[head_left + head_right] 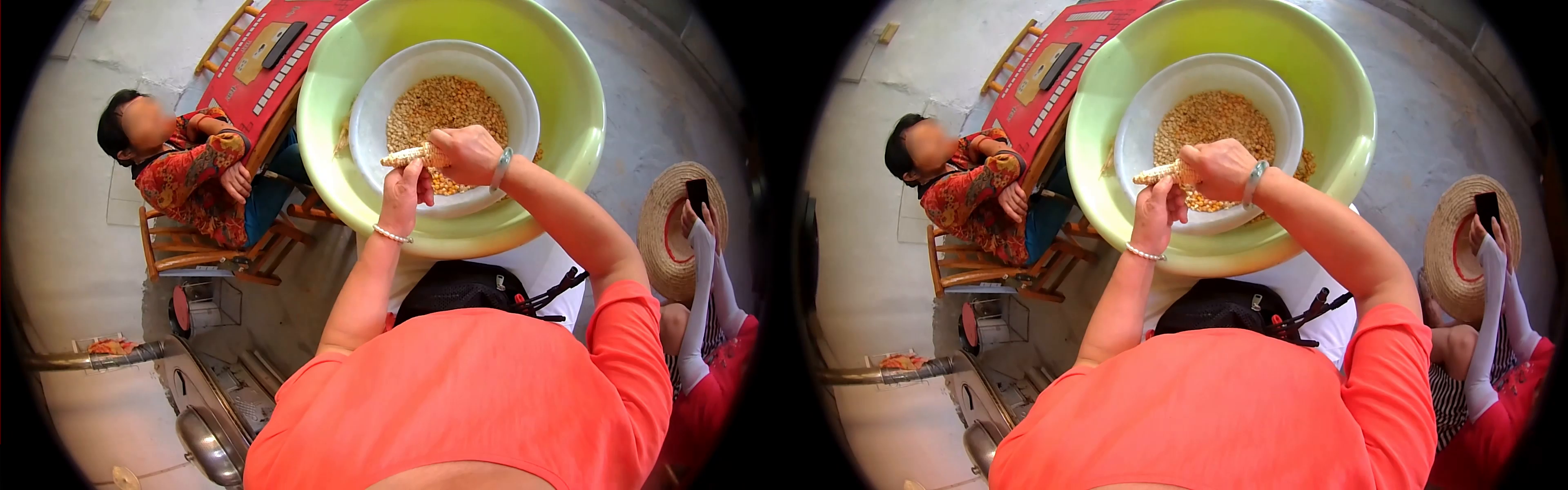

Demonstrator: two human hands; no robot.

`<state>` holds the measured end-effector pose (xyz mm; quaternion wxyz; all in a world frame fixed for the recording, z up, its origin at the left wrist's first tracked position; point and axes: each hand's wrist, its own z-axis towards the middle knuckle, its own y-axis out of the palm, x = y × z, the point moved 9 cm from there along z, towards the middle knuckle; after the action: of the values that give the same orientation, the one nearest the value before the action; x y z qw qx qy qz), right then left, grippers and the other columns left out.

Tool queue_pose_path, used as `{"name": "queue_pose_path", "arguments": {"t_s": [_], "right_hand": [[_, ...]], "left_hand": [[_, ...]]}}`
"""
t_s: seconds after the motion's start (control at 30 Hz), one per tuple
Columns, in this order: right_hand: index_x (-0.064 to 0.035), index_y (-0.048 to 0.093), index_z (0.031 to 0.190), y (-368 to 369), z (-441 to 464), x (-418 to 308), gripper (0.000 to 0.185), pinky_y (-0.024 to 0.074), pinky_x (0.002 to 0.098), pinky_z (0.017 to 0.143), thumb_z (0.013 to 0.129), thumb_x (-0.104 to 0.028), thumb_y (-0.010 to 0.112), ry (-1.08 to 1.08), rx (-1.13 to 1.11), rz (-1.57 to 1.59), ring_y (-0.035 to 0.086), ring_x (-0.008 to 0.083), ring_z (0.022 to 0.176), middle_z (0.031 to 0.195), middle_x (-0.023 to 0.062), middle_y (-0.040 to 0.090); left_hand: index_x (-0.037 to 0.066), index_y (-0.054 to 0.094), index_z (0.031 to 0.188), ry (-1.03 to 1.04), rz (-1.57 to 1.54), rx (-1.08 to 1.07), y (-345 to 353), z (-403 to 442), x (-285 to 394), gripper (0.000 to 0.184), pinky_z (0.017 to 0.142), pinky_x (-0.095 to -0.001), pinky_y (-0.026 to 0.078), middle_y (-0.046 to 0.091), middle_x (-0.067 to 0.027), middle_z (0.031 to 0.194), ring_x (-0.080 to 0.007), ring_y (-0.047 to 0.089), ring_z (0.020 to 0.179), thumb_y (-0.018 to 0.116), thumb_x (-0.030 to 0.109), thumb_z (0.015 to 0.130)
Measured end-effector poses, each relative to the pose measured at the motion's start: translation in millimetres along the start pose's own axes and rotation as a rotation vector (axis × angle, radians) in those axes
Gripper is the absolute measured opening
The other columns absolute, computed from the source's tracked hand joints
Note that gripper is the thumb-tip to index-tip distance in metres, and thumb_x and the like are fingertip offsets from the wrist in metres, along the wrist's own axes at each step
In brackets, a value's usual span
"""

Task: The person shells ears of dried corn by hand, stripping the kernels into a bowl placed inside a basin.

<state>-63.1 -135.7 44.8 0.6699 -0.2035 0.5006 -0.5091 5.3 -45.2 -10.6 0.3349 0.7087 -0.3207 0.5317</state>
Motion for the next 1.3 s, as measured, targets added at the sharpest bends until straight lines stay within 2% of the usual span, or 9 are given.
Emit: {"name": "queue_pose_path", "arguments": {"t_s": [0.33,0.53,0.63,0.67,0.77,0.8,0.9,1.03,1.3], "right_hand": [[-0.0051,0.052,0.085,-4,4,8,0.024,0.0454,0.0441,0.060,0.066,-0.015,0.063,0.131,-0.022,0.080,0.060,0.0341,0.070,0.072,0.0160,0.060],[-0.0042,0.055,0.081,6,3,16,0.019,0.0463,0.0446,0.061,0.065,-0.013,0.061,0.146,-0.065,-0.021,0.060,0.0341,0.069,0.069,0.0162,0.061],[-0.0047,0.056,0.078,10,3,20,0.016,0.0466,0.0445,0.061,0.065,-0.012,0.061,0.170,-0.096,-0.051,0.060,0.0341,0.068,0.068,0.0164,0.061],[-0.0049,0.056,0.078,10,3,20,0.016,0.0466,0.0445,0.061,0.065,-0.012,0.061,0.166,-0.095,-0.047,0.060,0.0342,0.068,0.068,0.0164,0.061],[-0.0052,0.057,0.079,7,4,17,0.017,0.0465,0.0447,0.061,0.064,-0.012,0.061,0.153,-0.105,-0.027,0.060,0.0347,0.068,0.068,0.0167,0.060],[-0.0051,0.057,0.079,7,4,15,0.018,0.0464,0.0448,0.061,0.063,-0.012,0.061,0.149,-0.117,-0.018,0.060,0.0348,0.068,0.068,0.0167,0.060],[-0.0048,0.056,0.079,6,3,8,0.020,0.0461,0.0453,0.061,0.061,-0.011,0.062,0.105,-0.153,0.042,0.059,0.0352,0.069,0.069,0.0164,0.060],[-0.0046,0.054,0.078,8,0,-3,0.023,0.0454,0.0455,0.060,0.057,-0.010,0.063,-0.013,-0.135,0.113,0.058,0.0355,0.069,0.070,0.0154,0.060],[-0.0048,0.055,0.077,8,-1,-7,0.024,0.0445,0.0451,0.058,0.055,-0.010,0.063,-0.069,-0.140,0.164,0.057,0.0357,0.066,0.068,0.0149,0.059]], "left_hand": [[0.001,0.058,0.086,-0.029,0.025,-0.121,-7,5,-2,0.017,0.049,-0.0224,0.043,0.056,-0.0031,0.070,-0.0108,0.051,0.052,0.049,0.015,0.091],[0.000,0.060,0.086,0.006,0.171,0.070,-29,9,1,0.014,0.053,-0.0212,0.044,0.059,-0.0025,0.072,-0.0079,0.052,0.056,0.054,0.013,0.088],[-0.001,0.061,0.084,0.201,0.383,0.207,-46,13,13,0.010,0.059,-0.0215,0.045,0.060,-0.0010,0.073,-0.0096,0.056,0.061,0.059,0.009,0.084],[0.000,0.061,0.083,0.414,0.645,0.287,-55,15,20,0.008,0.070,-0.0246,0.046,0.062,-0.0038,0.081,-0.0146,0.059,0.074,0.065,0.006,0.079],[0.001,0.062,0.084,0.667,0.825,0.352,-35,-11,61,0.012,0.081,-0.0283,0.044,0.061,-0.0095,0.096,-0.0190,0.058,0.088,0.068,0.005,0.074],[0.003,0.062,0.085,0.670,0.835,0.365,-30,-15,69,0.015,0.086,-0.0303,0.042,0.058,-0.0139,0.107,-0.0197,0.056,0.096,0.070,0.006,0.072],[0.003,0.062,0.086,0.641,0.748,0.189,-11,-16,78,0.016,0.086,-0.0302,0.043,0.059,-0.0144,0.107,-0.0203,0.057,0.096,0.070,0.007,0.073],[-0.001,0.059,0.095,0.366,0.633,-0.027,-7,-3,56,0.026,0.079,-0.0249,0.045,0.062,-0.0068,0.094,-0.0121,0.057,0.088,0.071,0.012,0.076],[-0.001,0.059,0.091,0.265,0.476,-0.112,-5,2,49,0.020,0.072,-0.0214,0.047,0.061,-0.0027,0.085,-0.0081,0.056,0.079,0.069,0.006,0.076]]}}
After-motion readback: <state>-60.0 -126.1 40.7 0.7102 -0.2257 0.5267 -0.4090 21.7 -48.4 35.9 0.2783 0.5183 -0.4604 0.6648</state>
